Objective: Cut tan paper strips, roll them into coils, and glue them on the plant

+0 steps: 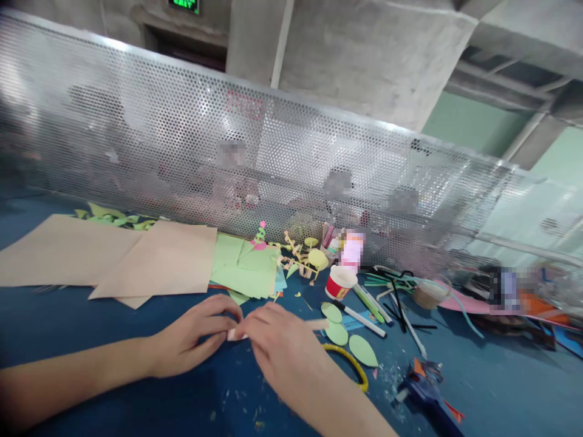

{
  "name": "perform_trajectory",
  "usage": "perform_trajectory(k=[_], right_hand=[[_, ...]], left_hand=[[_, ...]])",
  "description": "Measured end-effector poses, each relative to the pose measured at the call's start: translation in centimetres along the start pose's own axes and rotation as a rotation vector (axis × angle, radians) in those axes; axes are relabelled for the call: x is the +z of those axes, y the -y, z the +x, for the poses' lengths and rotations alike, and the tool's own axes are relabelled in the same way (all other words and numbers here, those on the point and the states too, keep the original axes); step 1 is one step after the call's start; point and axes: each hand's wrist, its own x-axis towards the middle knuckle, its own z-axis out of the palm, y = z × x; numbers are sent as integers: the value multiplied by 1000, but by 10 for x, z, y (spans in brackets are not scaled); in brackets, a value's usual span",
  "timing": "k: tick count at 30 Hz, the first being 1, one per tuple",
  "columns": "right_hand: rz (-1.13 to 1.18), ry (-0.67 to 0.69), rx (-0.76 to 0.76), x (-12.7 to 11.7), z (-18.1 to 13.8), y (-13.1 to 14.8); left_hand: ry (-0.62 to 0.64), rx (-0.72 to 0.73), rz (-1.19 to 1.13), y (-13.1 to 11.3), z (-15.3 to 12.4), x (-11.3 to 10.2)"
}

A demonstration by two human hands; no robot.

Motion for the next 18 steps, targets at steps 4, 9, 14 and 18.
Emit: perform_trajectory(k=[4, 9, 14, 18], right_hand=[[-348, -77, 42, -1, 0, -21], [-535, -111, 97, 5, 0, -39], [-430, -252, 285, 11, 2, -41], [36, -228, 525, 5, 4, -35]], left_hand=[[-105, -60, 44, 12, 1, 7], [-230, -163, 211, 24, -1, 9], [-269, -188, 368, 24, -4, 4], [-316, -271, 335, 22, -2, 1]])
